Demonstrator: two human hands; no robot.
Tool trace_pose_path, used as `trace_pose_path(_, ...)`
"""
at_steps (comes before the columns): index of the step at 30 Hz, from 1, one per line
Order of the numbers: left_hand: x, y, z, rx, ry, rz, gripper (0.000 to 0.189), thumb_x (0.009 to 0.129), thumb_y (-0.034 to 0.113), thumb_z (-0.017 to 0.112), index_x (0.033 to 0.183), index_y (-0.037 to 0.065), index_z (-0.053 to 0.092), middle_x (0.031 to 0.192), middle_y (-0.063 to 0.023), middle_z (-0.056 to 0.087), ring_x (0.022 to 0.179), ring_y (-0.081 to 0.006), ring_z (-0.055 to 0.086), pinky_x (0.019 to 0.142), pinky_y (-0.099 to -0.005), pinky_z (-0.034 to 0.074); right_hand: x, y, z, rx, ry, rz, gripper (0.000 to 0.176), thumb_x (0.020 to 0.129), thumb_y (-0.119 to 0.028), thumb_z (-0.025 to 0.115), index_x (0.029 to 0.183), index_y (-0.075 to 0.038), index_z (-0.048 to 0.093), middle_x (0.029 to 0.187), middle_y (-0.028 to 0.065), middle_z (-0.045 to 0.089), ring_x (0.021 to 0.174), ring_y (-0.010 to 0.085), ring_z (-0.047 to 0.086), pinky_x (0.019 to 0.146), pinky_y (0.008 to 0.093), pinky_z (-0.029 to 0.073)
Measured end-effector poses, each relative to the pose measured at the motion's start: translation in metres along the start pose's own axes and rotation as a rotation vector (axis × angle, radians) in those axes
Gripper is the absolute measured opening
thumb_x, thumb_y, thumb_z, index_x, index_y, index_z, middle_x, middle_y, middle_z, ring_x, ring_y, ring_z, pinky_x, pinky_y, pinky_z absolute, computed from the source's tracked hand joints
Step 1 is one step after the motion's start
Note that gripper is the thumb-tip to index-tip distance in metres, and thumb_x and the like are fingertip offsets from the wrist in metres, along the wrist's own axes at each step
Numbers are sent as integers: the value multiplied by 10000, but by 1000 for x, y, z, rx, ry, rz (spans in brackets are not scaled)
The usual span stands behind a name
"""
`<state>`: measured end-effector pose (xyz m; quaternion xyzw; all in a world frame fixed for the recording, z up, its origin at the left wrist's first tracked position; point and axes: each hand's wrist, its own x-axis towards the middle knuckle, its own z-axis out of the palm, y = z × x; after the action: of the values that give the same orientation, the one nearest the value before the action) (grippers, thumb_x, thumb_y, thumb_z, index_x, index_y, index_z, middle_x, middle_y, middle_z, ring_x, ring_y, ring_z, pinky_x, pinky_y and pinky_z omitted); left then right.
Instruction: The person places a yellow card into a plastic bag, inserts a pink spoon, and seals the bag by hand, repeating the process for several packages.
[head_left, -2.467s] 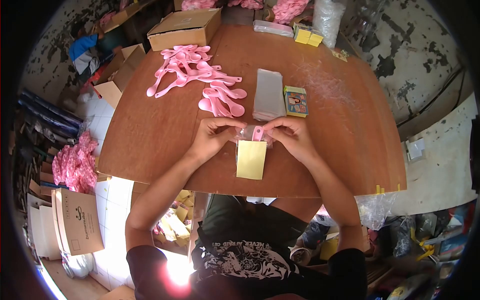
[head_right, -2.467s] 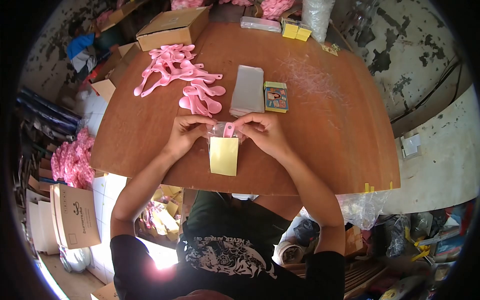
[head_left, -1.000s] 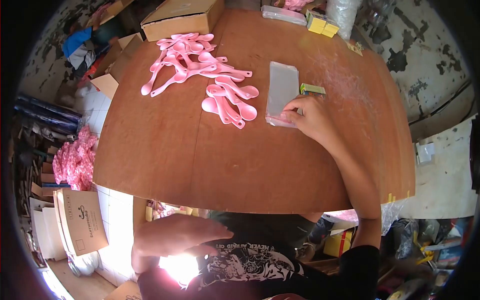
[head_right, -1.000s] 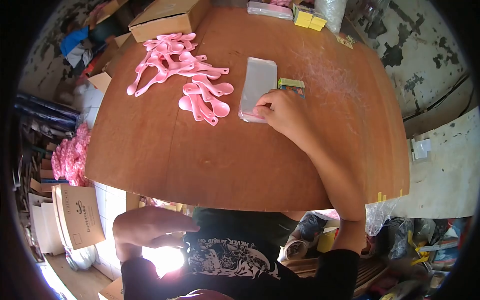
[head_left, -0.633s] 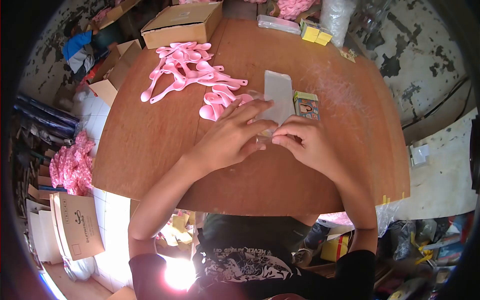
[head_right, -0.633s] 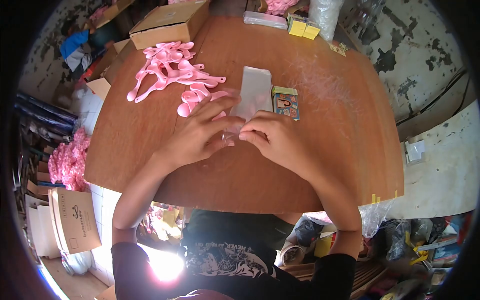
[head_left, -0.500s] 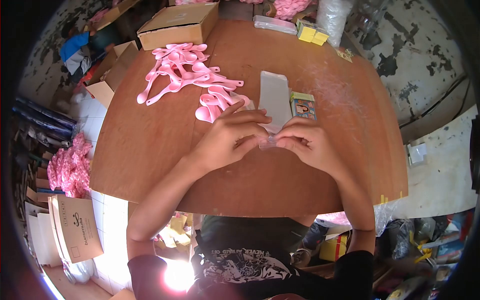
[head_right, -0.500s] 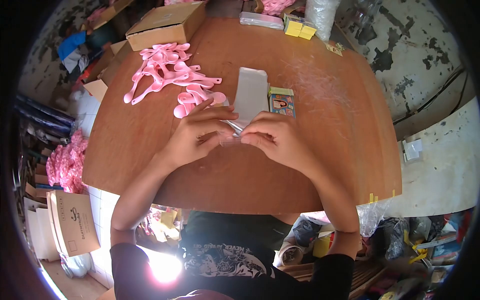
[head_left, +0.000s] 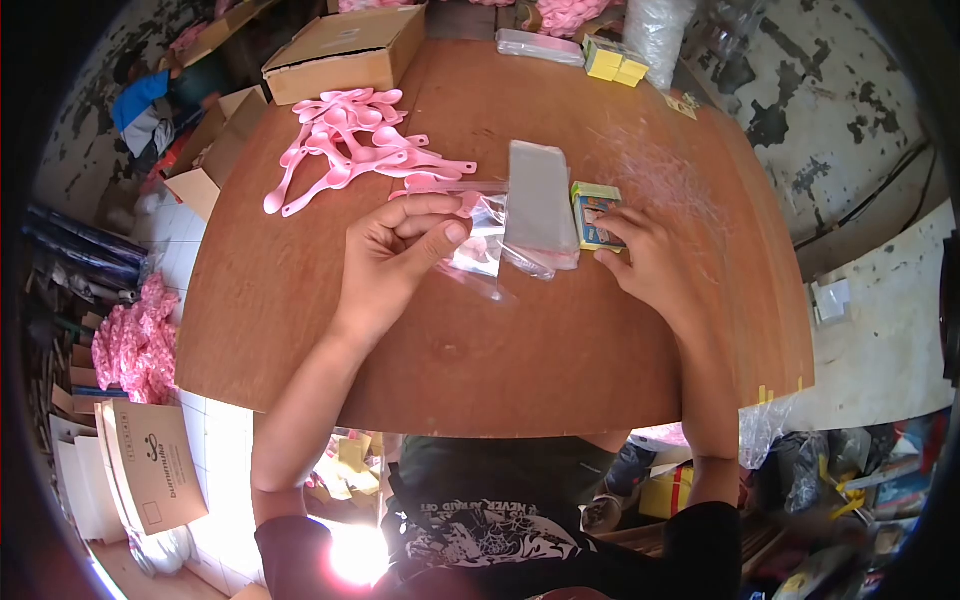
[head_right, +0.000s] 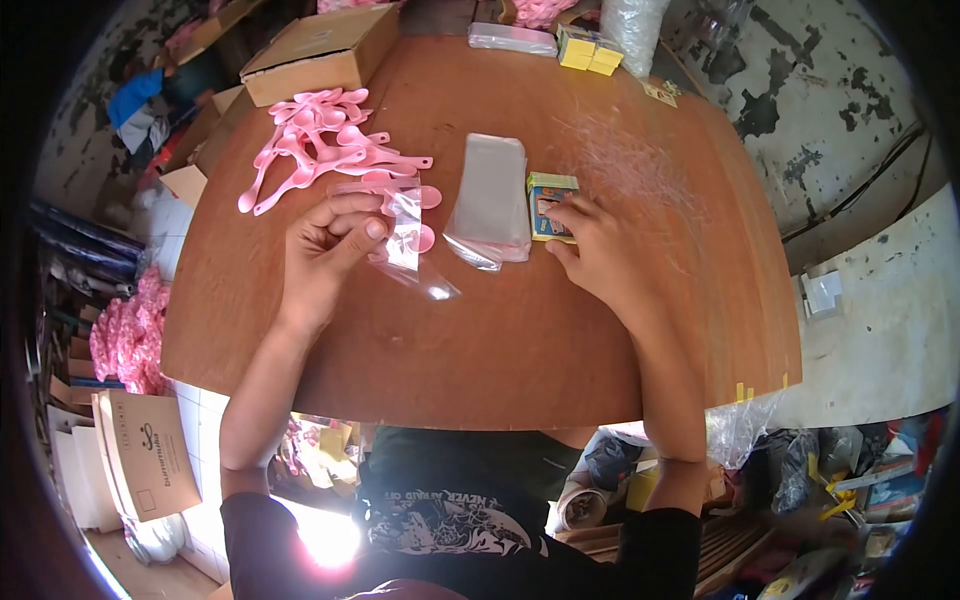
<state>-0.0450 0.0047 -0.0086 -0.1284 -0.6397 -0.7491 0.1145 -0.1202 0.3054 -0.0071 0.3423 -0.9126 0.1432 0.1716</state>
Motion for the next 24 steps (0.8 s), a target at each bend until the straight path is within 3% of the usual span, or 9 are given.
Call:
trace_pose_path(3, 1, 5, 2, -199, -10, -243, 296, 898, 69, 680, 1165, -40, 610, 1021, -113, 707, 890, -127, 680, 815, -261, 543, -3, 11, 4, 40, 7, 90, 254, 770, -62, 721, 1020, -33, 690, 1076, 125, 673, 951, 316, 633, 803, 389, 523)
trace_pose_path(6, 0, -4, 5, -236, -33, -246, 305, 888, 63, 691, 1162, -44, 612, 1008, -101, 704, 863, -126, 679, 805, -258, 552, -4, 18, 4, 179, -21, 127, 203, 766, -10, 726, 964, 7, 692, 1009, 141, 688, 842, 302, 643, 739, 370, 532)
trace_pose_path(9, -1, -2, 5, -195, -69, -297, 312, 873, 38, 699, 1157, -56, 610, 998, -101, 700, 850, -126, 677, 779, -248, 563, -3, 17, 3, 191, 88, 65, 137, 773, -4, 718, 908, 1, 702, 945, 134, 694, 770, 296, 640, 684, 343, 530)
trace_pose_path(12, -2, -6, 4, -21, -86, -305, 326, 862, 19, 705, 1160, -68, 606, 989, -113, 699, 852, -131, 675, 750, -239, 571, -2, -1, -10, 60, 249, 43, 143, 815, -68, 721, 940, -6, 689, 813, 103, 677, 679, 236, 632, 615, 326, 499)
trace_pose_path(14, -3, -4, 6, -8, -101, -354, 336, 859, 17, 707, 1164, -76, 601, 985, -122, 702, 844, -131, 678, 747, -237, 569, -3, -18, -9, 463, 594, 139, 150, 890, -131, 691, 956, 3, 677, 712, 26, 623, 602, 98, 547, 533, 241, 422)
trace_pose_path(15, -4, -7, 6, -5, -141, -372, 345, 858, 21, 708, 1171, -77, 599, 983, -126, 705, 841, -130, 679, 746, -234, 566, -4, -29, -13, 465, 593, 137, 150, 890, -131, 691, 956, 3, 677, 712, 26, 623, 602, 98, 547, 533, 241, 422)
trace_pose_path(17, -6, -14, 8, -14, -229, -380, 365, 857, 22, 707, 1190, -75, 595, 979, -129, 713, 834, -121, 681, 746, -229, 554, -6, -47, -21, 834, 559, 326, 187, 929, -178, 670, 981, 2, 674, 714, -29, 589, 598, 19, 465, 519, 184, 364)
trace_pose_path(20, -10, -8, 16, 49, -321, -337, 347, 848, -3, 709, 1177, -58, 612, 994, -118, 723, 860, -97, 674, 760, -228, 537, -3, -53, -13, 1014, 451, 341, 186, 922, -188, 682, 975, -10, 682, 727, -38, 596, 569, 15, 450, 508, 188, 356)
trace_pose_path(24, -11, -11, 16, 107, -380, -305, 343, 861, 23, 705, 1185, -48, 615, 1012, -103, 718, 886, -82, 655, 788, -231, 521, -3, -55, -7, 989, 248, 318, 177, 921, -155, 682, 1006, -1, 678, 749, -31, 624, 645, 12, 515, 561, 171, 382)
